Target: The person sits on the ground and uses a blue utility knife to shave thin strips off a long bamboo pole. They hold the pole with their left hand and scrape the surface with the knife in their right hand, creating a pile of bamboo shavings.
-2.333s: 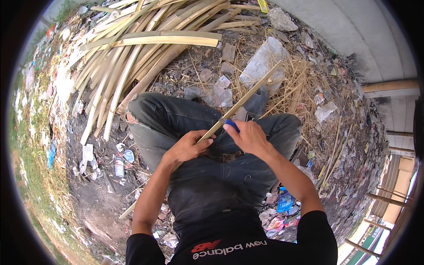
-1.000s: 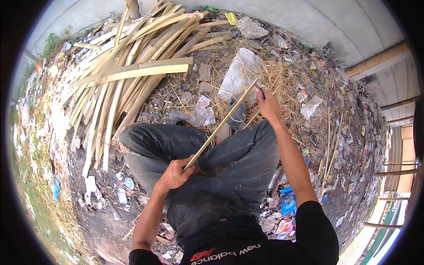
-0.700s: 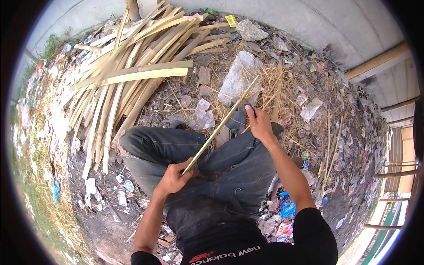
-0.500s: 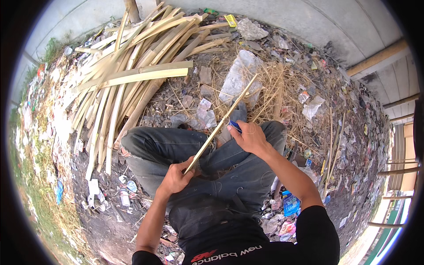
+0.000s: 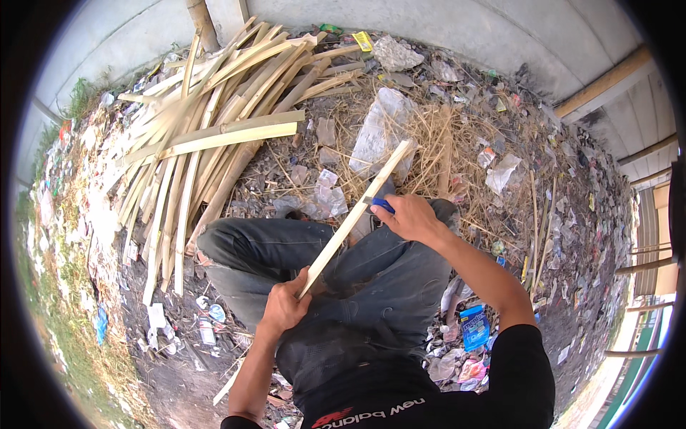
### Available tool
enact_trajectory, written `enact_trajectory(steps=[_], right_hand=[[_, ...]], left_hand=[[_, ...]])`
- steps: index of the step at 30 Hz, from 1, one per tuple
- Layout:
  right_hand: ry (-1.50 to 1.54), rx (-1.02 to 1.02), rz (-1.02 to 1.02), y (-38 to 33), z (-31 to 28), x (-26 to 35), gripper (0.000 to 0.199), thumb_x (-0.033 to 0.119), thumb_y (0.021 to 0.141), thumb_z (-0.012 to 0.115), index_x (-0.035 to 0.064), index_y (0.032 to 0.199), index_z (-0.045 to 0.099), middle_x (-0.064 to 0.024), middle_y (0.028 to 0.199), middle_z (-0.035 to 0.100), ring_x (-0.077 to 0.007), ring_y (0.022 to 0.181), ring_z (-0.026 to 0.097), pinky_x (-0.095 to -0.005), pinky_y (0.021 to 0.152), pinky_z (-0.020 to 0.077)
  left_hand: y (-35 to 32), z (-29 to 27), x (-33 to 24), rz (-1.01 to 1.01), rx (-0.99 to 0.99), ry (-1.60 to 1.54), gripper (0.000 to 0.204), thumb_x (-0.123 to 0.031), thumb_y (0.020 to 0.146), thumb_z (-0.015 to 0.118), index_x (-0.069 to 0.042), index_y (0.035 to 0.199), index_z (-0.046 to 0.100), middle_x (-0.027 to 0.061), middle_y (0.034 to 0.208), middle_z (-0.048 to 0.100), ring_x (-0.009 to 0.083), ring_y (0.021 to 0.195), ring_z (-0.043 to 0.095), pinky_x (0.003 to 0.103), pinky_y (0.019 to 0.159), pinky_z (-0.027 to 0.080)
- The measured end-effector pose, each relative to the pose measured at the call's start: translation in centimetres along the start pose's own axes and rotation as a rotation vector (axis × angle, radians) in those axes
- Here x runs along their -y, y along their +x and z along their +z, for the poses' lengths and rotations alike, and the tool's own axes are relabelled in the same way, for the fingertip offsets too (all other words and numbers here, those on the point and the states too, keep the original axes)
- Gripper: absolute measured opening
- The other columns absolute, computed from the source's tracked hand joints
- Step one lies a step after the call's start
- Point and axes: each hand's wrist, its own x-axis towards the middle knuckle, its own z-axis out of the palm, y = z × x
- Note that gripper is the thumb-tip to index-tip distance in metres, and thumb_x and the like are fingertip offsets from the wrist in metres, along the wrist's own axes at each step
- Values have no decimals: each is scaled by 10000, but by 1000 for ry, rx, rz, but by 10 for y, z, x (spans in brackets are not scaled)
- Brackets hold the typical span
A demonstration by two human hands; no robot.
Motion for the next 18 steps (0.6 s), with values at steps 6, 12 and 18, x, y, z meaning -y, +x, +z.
enact_trajectory(steps=[6, 12, 18], right_hand=[[103, -211, 361, 46, -44, -66, 663, 552, 1086, 484, 0, 801, 716, -253, 721, 686, -465, 716, 687, -555, 684, 525], [-11, -57, 89, 25, -28, -21, 646, 549, 1097, 467, -2, 874, 718, -275, 727, 676, -494, 760, 683, -566, 717, 528], [130, -440, 542, 68, -64, -153, 755, 625, 1084, 438, -41, 838, 692, -281, 759, 679, -503, 762, 665, -579, 726, 490]], left_hand=[[4, -2, -7, 25, -70, 134, 630, -56, 818, 704, 32, 1435, 614, 296, 948, 716, 459, 861, 729, 465, 785, 570], [-5, 1, 8, -31, -94, 181, 707, -119, 801, 761, -101, 1489, 603, 230, 1030, 749, 442, 903, 733, 499, 821, 590], [-28, -7, 25, 4, -107, 160, 686, -134, 772, 777, -94, 1444, 647, 230, 1080, 760, 436, 926, 747, 489, 842, 598]])
